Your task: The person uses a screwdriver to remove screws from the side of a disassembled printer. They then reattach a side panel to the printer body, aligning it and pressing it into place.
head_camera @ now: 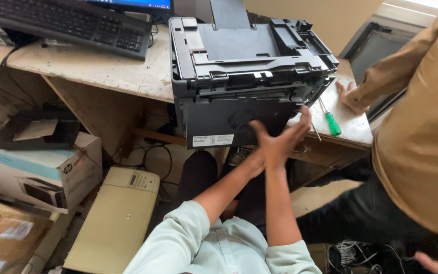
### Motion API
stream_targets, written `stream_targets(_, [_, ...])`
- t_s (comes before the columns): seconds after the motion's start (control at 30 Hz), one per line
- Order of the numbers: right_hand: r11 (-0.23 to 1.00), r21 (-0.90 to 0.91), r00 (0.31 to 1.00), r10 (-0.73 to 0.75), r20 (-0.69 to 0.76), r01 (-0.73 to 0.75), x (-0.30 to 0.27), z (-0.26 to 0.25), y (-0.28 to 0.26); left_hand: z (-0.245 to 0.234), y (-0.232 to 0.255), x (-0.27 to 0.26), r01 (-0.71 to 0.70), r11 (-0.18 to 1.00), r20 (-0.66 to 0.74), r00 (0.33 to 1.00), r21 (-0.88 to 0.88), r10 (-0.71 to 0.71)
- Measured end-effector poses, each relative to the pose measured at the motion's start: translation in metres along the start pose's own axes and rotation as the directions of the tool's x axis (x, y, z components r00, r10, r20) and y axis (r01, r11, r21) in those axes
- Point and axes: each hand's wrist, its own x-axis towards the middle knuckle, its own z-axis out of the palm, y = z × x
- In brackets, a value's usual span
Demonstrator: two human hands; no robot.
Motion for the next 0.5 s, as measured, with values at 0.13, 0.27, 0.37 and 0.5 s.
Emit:
stream_targets(0.13, [0.708,0.567,0.901,0.255,0.35,-0.42,0.012,0.0,0.036,0.001,-0.003,0.008,0.068,0.98,-0.139,0.989,0.187,-0.042])
stream_targets(0.27, [0.662,0.619,0.906,0.305,0.293,-0.423,0.021,0.012,0.053,0.001,-0.001,0.017,0.073,0.963,-0.163,0.986,0.259,-0.031])
stream_targets(0.37, [0.651,0.648,0.919,0.274,0.284,-0.394,0.02,0.019,0.063,0.012,0.01,-0.006,0.084,0.923,-0.18,0.983,0.376,-0.016])
stream_targets(0.5, [0.769,0.565,0.952,0.205,0.225,-0.3,0.019,0.025,0.075,0.05,0.059,-0.082,-0.099,0.513,0.004,0.983,0.853,0.184])
